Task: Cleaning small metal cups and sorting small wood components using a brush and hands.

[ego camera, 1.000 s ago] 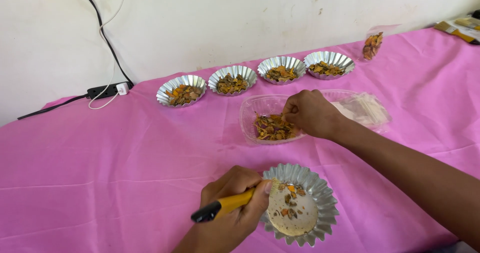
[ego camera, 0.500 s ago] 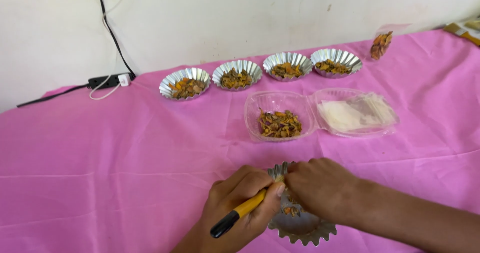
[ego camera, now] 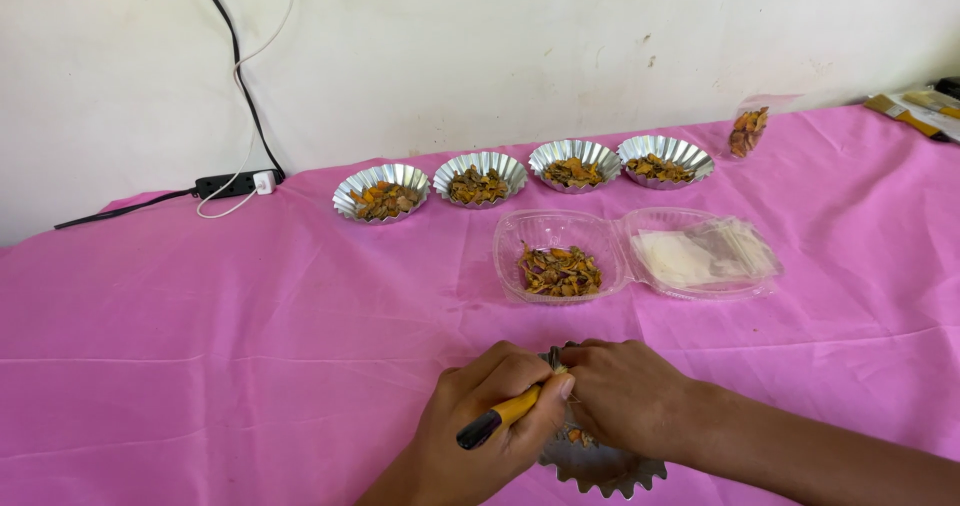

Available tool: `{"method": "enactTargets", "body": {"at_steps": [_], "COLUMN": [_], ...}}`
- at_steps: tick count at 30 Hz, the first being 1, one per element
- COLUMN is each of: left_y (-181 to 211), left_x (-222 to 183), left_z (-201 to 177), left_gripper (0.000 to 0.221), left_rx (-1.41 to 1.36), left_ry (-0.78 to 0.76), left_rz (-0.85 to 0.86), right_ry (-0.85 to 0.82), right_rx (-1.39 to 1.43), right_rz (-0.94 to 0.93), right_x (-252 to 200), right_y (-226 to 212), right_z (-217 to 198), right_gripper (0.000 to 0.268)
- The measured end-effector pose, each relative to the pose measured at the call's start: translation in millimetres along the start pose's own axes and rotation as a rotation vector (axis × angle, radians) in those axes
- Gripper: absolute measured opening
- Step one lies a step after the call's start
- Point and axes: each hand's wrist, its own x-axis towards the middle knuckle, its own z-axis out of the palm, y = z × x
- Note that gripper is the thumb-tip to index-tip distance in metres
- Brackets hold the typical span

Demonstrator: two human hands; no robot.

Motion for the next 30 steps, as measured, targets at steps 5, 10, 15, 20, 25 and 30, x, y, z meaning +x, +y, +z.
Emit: {"method": "enactTargets", "body": {"at_steps": [5, 10, 15, 20, 25, 30], "left_y": [0, 2, 12, 22, 13, 17], "left_x": [2, 4, 5, 7, 4, 5], "left_z": [-1, -6, -8, -10, -5, -7], "left_gripper": [0.015, 0.015, 0.013, 0.011, 0.012, 0.007], "left_rx": [-0.033, 0.012, -0.028, -0.162, -0.128, -0.212], "left_ry": [0.064, 0.044, -0.002, 0.036, 0.000, 0.004], "left_rz": [0.055, 0.094, -0.055, -0.057, -0.061, -0.013], "right_ry": [0.095, 0.074, 0.263, 0.302, 0.344, 0.361], "right_rx": [0.232, 1.070, 1.574, 1.746, 1.728, 1.711], "right_rz": [0.036, 0.360, 0.476, 0.540, 0.551, 0.515], "right_x": [-8, -34, -53, -51, -51, -51], "right_y": [-7, -4, -3, -4, -9, -12], "right_z": [-20, -72, -70, -54, -54, -54], "right_gripper": [0.011, 0.009, 0.007, 0.016, 0.015, 0.015]}}
